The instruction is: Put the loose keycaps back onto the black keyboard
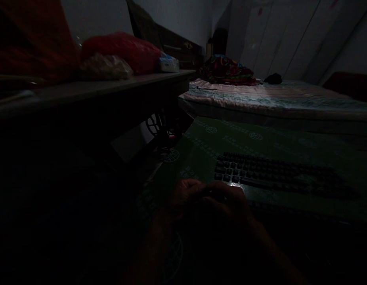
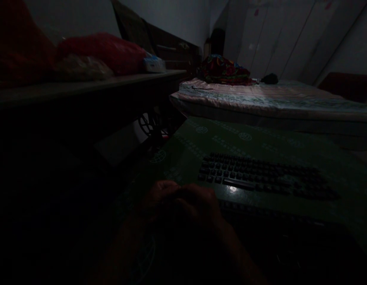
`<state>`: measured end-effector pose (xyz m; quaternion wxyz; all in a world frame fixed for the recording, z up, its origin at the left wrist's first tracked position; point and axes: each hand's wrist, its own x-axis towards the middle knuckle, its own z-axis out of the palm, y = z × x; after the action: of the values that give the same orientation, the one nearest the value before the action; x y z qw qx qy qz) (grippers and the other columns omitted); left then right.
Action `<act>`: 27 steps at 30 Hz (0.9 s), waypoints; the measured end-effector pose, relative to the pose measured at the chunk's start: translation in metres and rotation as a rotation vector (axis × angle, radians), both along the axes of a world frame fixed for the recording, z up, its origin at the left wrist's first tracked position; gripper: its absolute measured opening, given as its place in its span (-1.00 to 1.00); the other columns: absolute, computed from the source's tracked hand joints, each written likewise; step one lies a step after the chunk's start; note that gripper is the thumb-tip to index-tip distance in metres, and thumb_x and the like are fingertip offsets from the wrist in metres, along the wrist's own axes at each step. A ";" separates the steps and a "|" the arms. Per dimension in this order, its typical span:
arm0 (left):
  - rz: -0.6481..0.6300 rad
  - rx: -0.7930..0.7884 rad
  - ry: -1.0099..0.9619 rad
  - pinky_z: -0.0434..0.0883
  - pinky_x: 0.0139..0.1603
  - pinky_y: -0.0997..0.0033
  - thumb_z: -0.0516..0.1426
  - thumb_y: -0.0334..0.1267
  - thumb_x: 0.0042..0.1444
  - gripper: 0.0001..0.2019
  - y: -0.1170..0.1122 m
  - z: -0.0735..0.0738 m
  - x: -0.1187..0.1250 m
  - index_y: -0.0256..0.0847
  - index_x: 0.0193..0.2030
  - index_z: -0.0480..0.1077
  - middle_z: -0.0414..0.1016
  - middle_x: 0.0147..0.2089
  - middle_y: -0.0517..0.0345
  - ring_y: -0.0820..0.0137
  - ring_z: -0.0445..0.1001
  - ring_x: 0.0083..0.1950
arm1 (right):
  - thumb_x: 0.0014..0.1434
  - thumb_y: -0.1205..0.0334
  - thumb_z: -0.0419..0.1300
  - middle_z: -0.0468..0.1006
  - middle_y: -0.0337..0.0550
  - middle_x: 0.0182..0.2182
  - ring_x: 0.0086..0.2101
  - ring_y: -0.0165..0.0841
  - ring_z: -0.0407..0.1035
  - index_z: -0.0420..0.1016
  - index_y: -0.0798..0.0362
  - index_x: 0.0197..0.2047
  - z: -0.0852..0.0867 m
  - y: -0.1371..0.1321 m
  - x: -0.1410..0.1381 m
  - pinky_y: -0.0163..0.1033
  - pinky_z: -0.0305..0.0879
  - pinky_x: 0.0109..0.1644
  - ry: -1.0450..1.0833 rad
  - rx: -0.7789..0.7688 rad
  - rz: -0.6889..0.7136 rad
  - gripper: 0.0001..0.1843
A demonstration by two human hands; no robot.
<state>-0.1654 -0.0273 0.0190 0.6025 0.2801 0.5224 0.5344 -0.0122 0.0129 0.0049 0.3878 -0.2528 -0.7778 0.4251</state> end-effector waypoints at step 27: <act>-0.096 -0.072 0.623 0.24 -0.49 0.50 0.22 -0.34 -0.23 -0.93 0.005 -0.014 -0.011 -0.26 -0.53 0.51 0.47 -0.55 0.20 0.43 0.38 -0.49 | -0.08 0.45 0.25 0.47 -0.12 -0.35 -0.34 -0.34 0.38 0.54 0.08 -0.46 -0.016 0.016 0.005 -0.30 0.27 -0.31 -0.481 0.200 0.021 -0.90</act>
<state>-0.1768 -0.0224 0.0050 0.4476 0.4329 0.6867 0.3750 -0.0075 0.0293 -0.0110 0.2101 -0.2990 -0.8884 0.2778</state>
